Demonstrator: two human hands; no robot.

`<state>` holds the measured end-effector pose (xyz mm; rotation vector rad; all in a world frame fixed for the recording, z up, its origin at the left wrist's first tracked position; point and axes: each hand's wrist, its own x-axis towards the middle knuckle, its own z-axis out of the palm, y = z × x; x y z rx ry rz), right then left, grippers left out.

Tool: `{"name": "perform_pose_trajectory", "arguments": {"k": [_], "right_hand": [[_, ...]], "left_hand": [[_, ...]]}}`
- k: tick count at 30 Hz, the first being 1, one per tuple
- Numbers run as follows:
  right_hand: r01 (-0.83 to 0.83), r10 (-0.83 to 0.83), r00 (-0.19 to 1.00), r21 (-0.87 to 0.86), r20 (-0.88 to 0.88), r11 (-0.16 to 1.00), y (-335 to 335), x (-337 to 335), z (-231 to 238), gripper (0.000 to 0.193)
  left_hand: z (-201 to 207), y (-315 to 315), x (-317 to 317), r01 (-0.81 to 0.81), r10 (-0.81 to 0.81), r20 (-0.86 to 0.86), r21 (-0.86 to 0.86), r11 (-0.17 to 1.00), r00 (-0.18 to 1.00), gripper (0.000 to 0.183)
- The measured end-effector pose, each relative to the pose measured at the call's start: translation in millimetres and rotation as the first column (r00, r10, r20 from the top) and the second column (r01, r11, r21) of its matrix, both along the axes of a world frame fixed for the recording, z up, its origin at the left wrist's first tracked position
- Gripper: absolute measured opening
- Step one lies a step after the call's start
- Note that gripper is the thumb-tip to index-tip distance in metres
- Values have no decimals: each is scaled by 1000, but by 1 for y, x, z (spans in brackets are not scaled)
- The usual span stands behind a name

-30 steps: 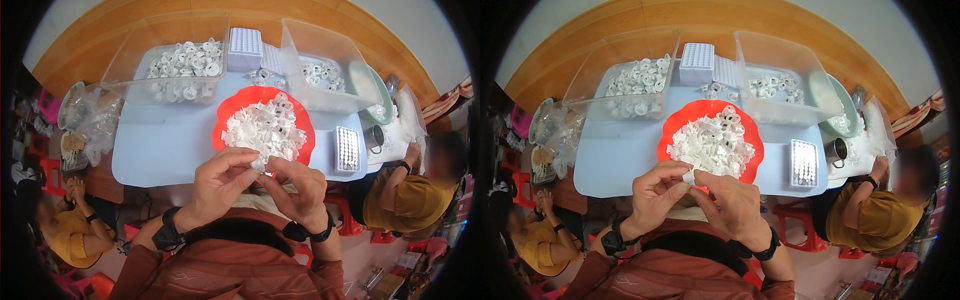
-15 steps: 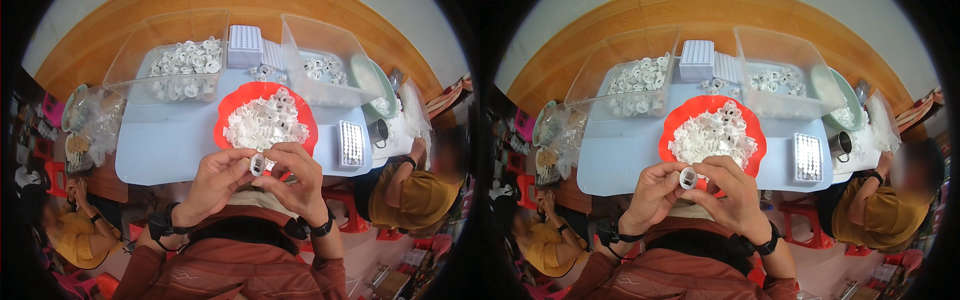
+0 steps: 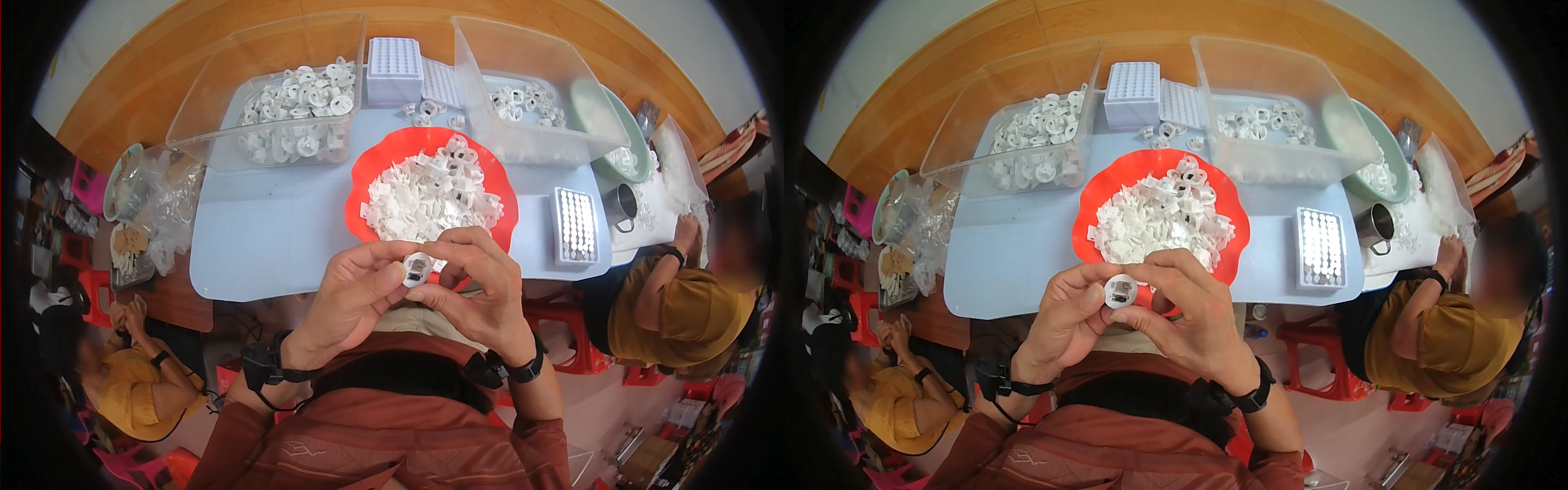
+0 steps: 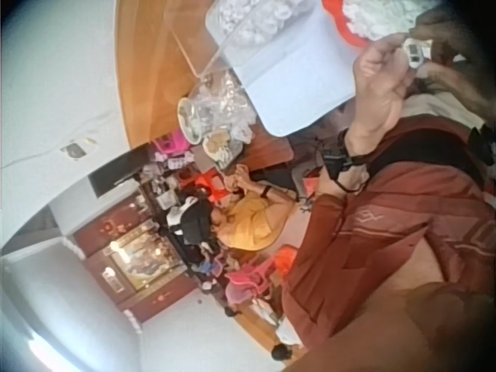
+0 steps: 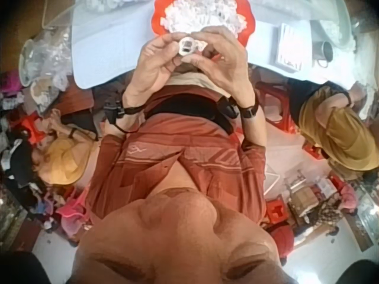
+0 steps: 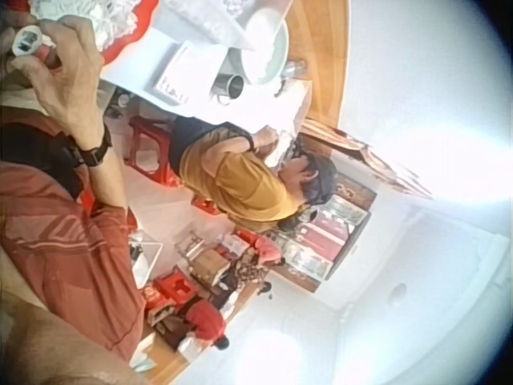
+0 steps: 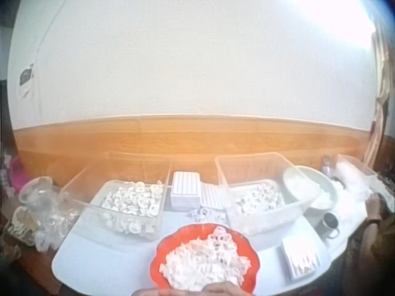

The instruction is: Assembling small plastic components by peeling backings and joining pieces while sitting at a sorting table.

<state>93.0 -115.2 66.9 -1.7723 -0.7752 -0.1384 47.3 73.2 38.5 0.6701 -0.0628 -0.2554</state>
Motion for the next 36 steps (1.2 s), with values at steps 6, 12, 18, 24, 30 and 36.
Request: {"name": "perform_pose_trajectory", "arguments": {"k": [6,12,18,24,30,36], "right_hand": [[3,-3,1000,5,-18,1000,-2,-1,-1,42],[1,1,998,24,-58,1000,-3,-2,-5,38],[-8,11,997,36,-79,999,-5,-4,-6,37],[-9,12,997,44,-82,999,-6,-5,-9,37],[4,-1,998,35,-67,999,-7,-8,-11,37],[-6,10,997,49,-76,999,-8,-8,-12,39]], "left_hand": [[-3,1,1,12,-12,-7,-6,1000,1000,32],[1,-1,1,-6,6,-20,9,1000,1000,31],[-2,-2,1,8,-8,-13,-14,1000,1000,30],[-4,-1,-2,34,-36,-50,-43,998,998,29],[-8,-1,-3,46,-51,-68,-72,996,996,28],[-2,-6,-3,13,-17,-98,-37,999,995,28]]}}
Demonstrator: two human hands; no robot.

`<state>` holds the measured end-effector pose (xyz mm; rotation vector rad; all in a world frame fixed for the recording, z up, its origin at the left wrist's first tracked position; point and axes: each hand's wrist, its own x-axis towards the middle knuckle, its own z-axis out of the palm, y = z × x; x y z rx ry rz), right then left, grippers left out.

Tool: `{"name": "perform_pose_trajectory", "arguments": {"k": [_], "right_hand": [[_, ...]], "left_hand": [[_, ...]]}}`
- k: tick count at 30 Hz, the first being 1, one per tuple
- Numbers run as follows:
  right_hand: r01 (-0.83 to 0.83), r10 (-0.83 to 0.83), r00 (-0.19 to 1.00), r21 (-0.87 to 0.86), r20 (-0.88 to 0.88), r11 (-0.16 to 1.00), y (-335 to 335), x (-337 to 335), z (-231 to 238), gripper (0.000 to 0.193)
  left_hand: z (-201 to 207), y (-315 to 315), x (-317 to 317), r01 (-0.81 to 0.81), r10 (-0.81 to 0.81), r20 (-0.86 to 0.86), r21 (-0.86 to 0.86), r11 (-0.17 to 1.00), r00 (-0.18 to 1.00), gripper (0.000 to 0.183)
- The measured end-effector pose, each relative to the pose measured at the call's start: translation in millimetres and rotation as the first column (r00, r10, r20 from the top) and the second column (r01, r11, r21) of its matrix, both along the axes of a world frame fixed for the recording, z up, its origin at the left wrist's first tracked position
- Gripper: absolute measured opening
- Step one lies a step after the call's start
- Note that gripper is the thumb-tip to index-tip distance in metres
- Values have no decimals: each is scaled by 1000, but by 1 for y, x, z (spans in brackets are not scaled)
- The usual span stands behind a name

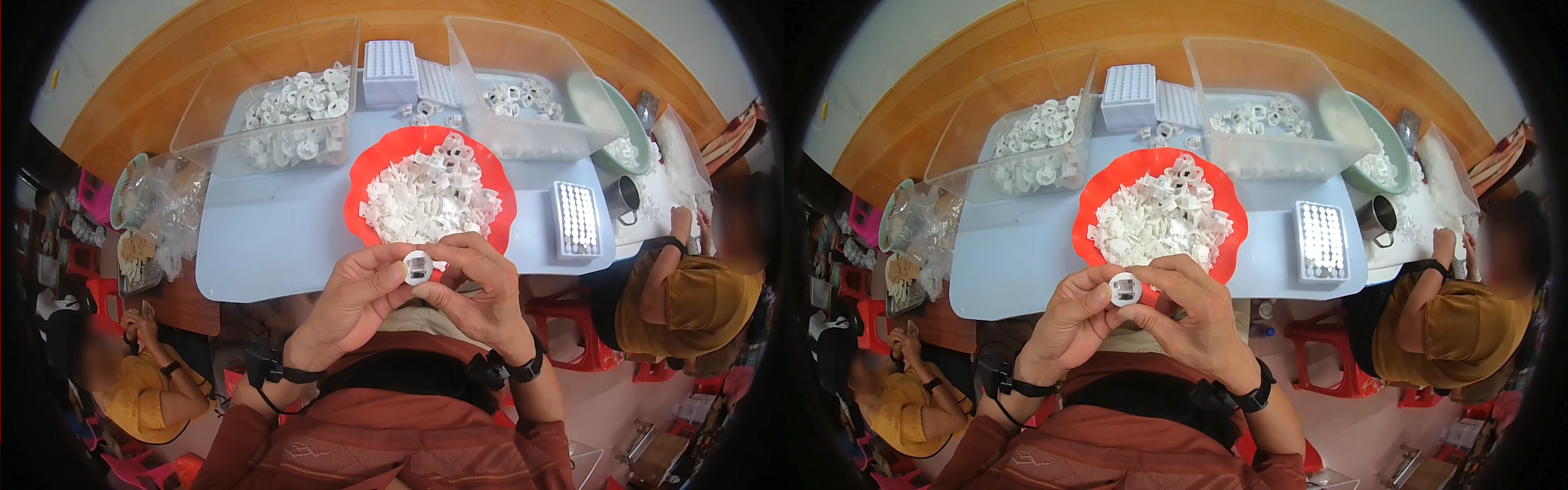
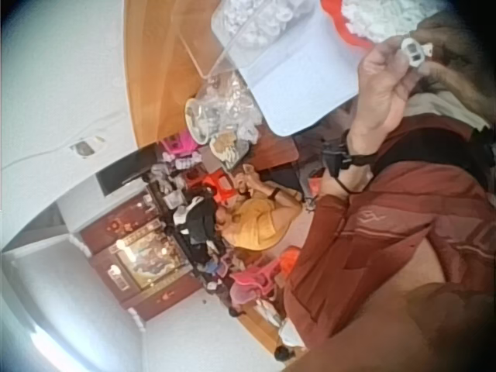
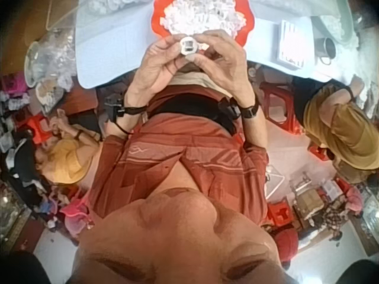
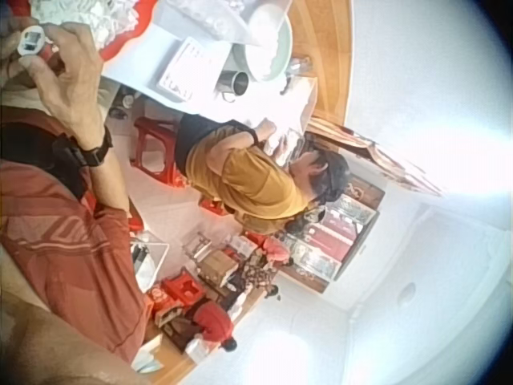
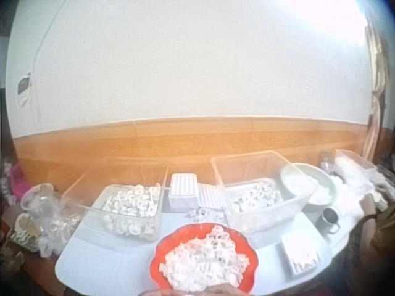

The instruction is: Assembling small plastic components by peeling backings and joining pieces while sitting at a sorting table.

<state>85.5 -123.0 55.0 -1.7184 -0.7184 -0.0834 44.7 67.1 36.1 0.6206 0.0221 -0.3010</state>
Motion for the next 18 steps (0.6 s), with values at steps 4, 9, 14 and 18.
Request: {"name": "perform_pose_trajectory", "arguments": {"k": [4,9,14,18], "right_hand": [[-30,30,1000,-7,10,1000,-1,0,0,42],[-27,27,999,6,28,1000,-1,-1,1,43],[-17,16,998,11,58,1000,0,0,1,43],[24,-27,992,27,121,999,0,0,-2,42]], "left_hand": [[0,0,-2,15,-15,-4,23,1000,1000,29],[3,1,-4,10,-12,46,42,999,999,27],[2,1,-6,-20,16,48,75,997,999,28],[5,-2,-5,-10,3,64,105,994,998,27]]}}
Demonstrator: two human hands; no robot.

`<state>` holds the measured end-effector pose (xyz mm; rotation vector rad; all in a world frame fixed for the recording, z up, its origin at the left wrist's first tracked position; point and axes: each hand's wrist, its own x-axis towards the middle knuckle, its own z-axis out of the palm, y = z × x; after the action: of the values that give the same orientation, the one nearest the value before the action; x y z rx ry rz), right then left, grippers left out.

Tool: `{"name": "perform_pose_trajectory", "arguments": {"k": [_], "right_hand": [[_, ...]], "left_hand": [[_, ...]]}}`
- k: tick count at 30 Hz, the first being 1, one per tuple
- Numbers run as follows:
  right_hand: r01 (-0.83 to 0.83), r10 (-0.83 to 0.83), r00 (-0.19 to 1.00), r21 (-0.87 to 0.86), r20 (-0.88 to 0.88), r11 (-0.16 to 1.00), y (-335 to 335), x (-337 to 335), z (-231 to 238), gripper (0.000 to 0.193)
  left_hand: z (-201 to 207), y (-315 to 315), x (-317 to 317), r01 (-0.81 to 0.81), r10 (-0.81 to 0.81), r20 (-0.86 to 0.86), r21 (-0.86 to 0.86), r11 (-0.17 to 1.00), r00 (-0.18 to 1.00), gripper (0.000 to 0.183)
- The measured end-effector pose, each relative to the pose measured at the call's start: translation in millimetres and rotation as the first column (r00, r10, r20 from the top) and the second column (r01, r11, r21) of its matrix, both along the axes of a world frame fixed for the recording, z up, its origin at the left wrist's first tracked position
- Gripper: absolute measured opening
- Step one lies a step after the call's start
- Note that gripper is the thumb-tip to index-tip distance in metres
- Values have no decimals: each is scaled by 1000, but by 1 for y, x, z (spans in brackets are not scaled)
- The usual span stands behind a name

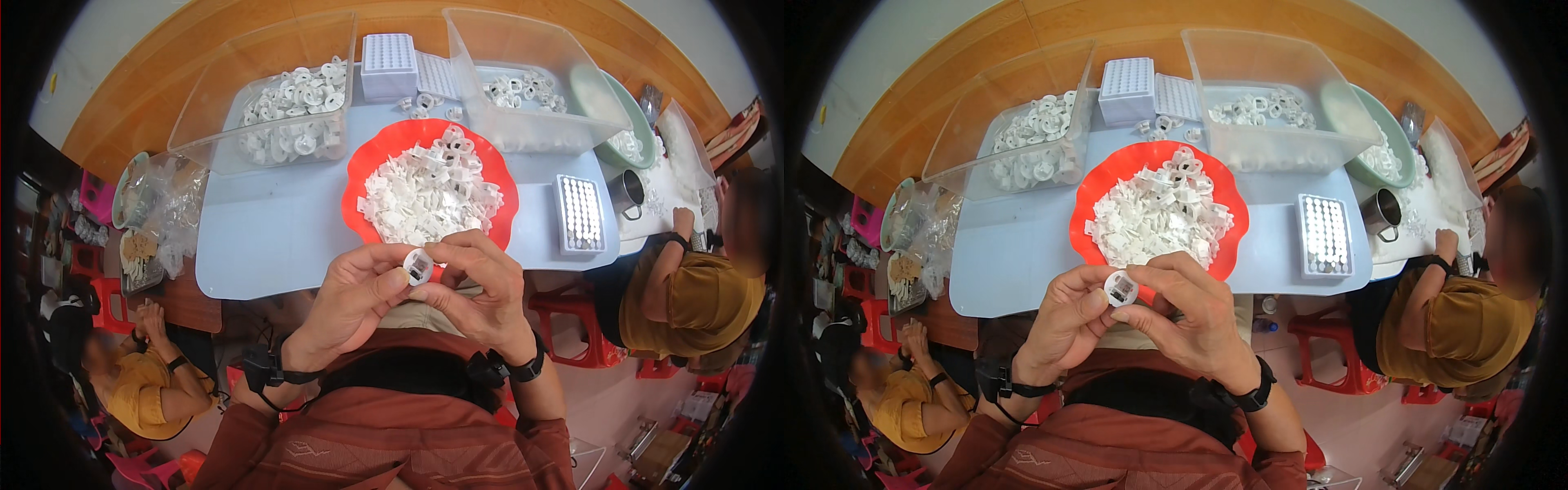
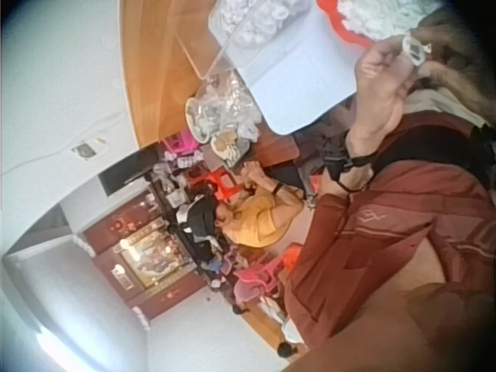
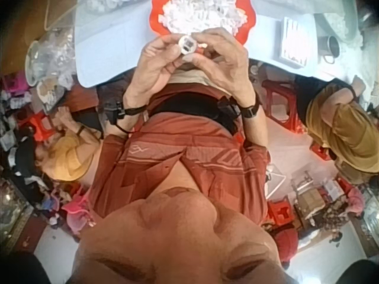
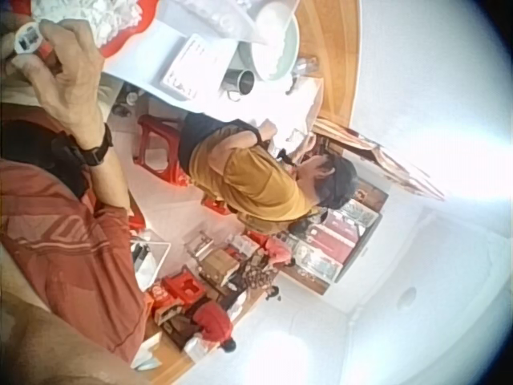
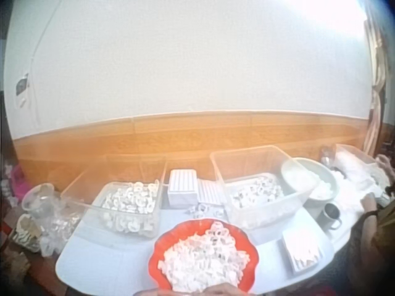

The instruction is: Assembling small plastic components by peeling backings and joining pieces while sitting at a sorting table.

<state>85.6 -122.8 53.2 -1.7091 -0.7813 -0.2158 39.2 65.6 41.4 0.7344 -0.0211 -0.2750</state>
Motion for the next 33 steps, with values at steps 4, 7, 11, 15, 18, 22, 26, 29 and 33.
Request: {"name": "perform_pose_trajectory", "arguments": {"k": [4,7,11,15,18,22,26,29,33], "right_hand": [[19,-19,1000,1,5,1000,-2,-1,-1,41],[23,-22,1000,23,-13,999,-1,-2,1,39],[23,-23,1000,36,-21,999,-1,-2,0,39],[27,-27,1000,37,-1,999,-3,-2,-1,39],[29,-29,1000,49,-6,998,-5,-4,-2,38],[25,-25,1000,60,-4,998,-7,-4,-4,37],[29,-27,999,56,-22,998,-9,-5,-4,37],[31,-30,999,49,-22,998,-10,-6,-3,37],[34,-32,999,45,-40,998,-13,-8,-2,35]], "left_hand": [[1,1,0,35,-35,7,-1,999,999,28],[2,0,0,41,-41,5,-10,999,999,28],[1,-3,-2,41,-41,19,-6,999,999,28],[0,-5,-3,51,-50,36,-9,999,998,30],[1,-8,-3,68,-68,40,-10,998,997,32],[0,-9,-4,87,-87,42,4,996,995,35],[0,-10,-4,86,-86,39,9,996,996,35],[-1,-11,-3,90,-90,21,1,996,996,35],[-2,-11,-2,90,-90,5,-22,996,996,33]]}}
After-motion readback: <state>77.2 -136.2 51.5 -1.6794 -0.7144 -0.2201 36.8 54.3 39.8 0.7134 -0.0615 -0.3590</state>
